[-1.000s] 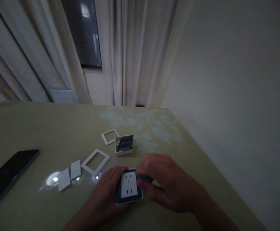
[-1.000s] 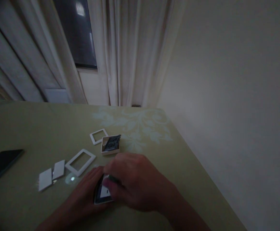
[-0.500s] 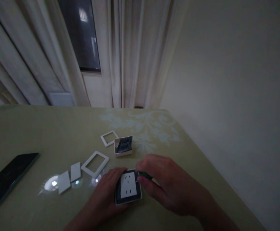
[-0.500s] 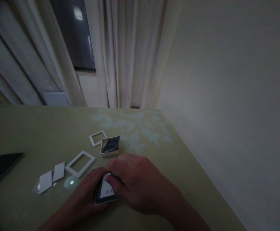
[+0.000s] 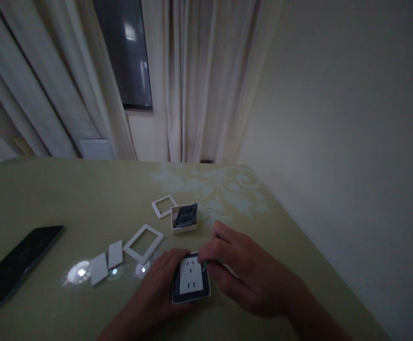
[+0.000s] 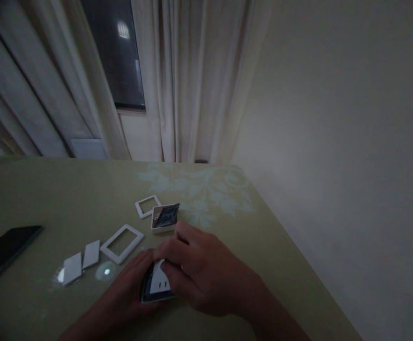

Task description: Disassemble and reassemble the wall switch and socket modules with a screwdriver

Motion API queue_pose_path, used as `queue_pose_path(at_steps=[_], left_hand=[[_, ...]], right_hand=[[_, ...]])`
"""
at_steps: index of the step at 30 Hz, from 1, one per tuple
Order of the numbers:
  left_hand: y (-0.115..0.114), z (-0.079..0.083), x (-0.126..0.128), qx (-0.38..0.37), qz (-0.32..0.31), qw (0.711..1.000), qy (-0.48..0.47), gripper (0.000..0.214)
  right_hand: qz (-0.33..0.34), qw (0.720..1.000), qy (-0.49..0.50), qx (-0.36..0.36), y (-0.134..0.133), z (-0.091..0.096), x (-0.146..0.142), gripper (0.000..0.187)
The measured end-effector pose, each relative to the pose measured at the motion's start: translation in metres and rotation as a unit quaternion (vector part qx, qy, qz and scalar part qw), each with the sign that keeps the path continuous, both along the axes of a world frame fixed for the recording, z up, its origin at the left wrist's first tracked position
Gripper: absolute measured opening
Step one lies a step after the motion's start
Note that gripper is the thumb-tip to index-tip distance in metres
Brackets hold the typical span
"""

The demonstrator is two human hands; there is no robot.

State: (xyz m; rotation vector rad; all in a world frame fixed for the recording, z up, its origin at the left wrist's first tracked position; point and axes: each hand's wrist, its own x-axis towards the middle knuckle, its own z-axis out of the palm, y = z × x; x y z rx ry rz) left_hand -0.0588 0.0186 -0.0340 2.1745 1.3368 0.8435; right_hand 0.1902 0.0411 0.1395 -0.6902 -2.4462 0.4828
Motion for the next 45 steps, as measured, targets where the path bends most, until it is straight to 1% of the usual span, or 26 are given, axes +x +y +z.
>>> queue_pose_path(at_steps=[3,4,5,7,10,12,13,14,17,18,19,20,23,25,27,30,31,32,33,36,38,40,43,44,45], left_hand=[[0.0,-0.001,-0.002,-0.037,-0.027,0.999,-0.008,0.086],[0.0,0.0,-0.002,-0.044,-0.026,0.999,-0.008,0.087],[0.0,0.001,-0.001,-0.05,-0.024,0.998,-0.007,0.088],[0.0,0.003,-0.001,-0.056,-0.022,0.998,-0.007,0.088],[0.0,0.001,0.0,-0.056,-0.02,0.998,-0.009,0.084],[0.001,-0.003,-0.001,-0.052,-0.022,0.998,-0.01,0.086],[0.001,-0.005,-0.002,-0.049,-0.023,0.998,-0.011,0.087],[0.001,-0.007,-0.003,-0.046,-0.025,0.999,-0.011,0.089],[0.001,-0.012,-0.004,-0.037,-0.025,0.999,-0.017,0.092],[0.001,-0.012,-0.004,-0.035,-0.023,0.999,-0.021,0.092],[0.001,-0.012,-0.003,-0.035,-0.021,0.999,-0.024,0.091],[0.0,-0.011,-0.003,-0.036,-0.02,0.999,-0.025,0.089],[0.0,-0.008,-0.002,-0.039,-0.017,0.999,-0.021,0.084],[0.0,-0.007,-0.002,-0.042,-0.017,0.999,-0.015,0.084],[0.001,-0.006,-0.003,-0.045,-0.02,0.999,-0.012,0.085],[0.002,-0.009,-0.004,-0.045,-0.02,0.999,-0.011,0.09],[0.002,-0.01,-0.004,-0.043,-0.018,0.999,-0.011,0.091],[0.002,-0.011,-0.004,-0.042,-0.017,0.999,-0.01,0.092],[0.002,-0.013,-0.004,-0.04,-0.016,0.999,-0.011,0.092],[0.002,-0.017,-0.004,-0.034,-0.023,0.999,-0.012,0.091],[0.002,-0.019,-0.005,-0.026,-0.024,0.999,-0.012,0.091],[0.002,-0.019,-0.005,-0.018,-0.021,1.0,-0.013,0.091],[0.002,-0.016,-0.004,-0.018,-0.016,1.0,-0.019,0.091],[0.003,-0.014,-0.003,-0.021,-0.018,0.999,-0.021,0.09],[0.003,-0.011,-0.002,-0.023,-0.02,0.999,-0.022,0.088]], right_hand=[[-0.093,0.996,0.012,0.006,0.005,-0.007,-0.003,0.021],[-0.112,0.994,0.015,-0.005,0.007,-0.009,-0.002,0.024],[-0.116,0.993,0.017,-0.017,0.009,-0.01,-0.002,0.026],[-0.092,0.995,0.01,-0.029,0.011,-0.01,0.001,0.025],[-0.038,0.999,0.004,-0.016,0.009,-0.007,0.005,0.02],[-0.034,0.999,0.006,-0.007,0.007,-0.006,0.005,0.02],[-0.044,0.999,0.007,-0.004,0.007,-0.007,0.004,0.019],[-0.068,0.998,0.007,0.0,0.008,-0.008,0.003,0.019],[-0.178,0.984,0.005,0.011,0.01,-0.013,-0.001,0.028],[-0.192,0.981,0.004,0.01,0.011,-0.014,-0.001,0.028],[-0.184,0.983,0.001,0.009,0.012,-0.014,-0.001,0.027],[-0.158,0.987,-0.004,0.009,0.011,-0.013,0.0,0.025],[-0.054,0.998,-0.017,0.019,0.007,-0.007,0.002,0.018],[-0.027,0.999,-0.02,0.025,0.005,-0.003,0.002,0.016],[-0.041,0.999,-0.017,0.022,0.005,-0.004,0.001,0.016],[-0.124,0.992,-0.003,0.011,0.009,-0.011,0.0,0.02],[-0.138,0.99,0.001,0.005,0.011,-0.013,0.0,0.022],[-0.139,0.99,0.003,-0.001,0.013,-0.014,0.0,0.023],[-0.125,0.992,0.003,-0.001,0.014,-0.015,0.001,0.022],[-0.049,0.999,0.009,0.012,0.014,-0.012,0.002,0.017],[-0.029,0.999,0.008,0.018,0.012,-0.01,0.002,0.018],[-0.053,0.998,0.008,0.023,0.009,-0.01,0.0,0.02],[-0.127,0.991,0.002,0.037,0.005,-0.011,-0.003,0.031],[-0.133,0.99,-0.006,0.043,0.005,-0.01,-0.004,0.035],[-0.126,0.991,-0.019,0.05,0.006,-0.007,-0.004,0.036]])
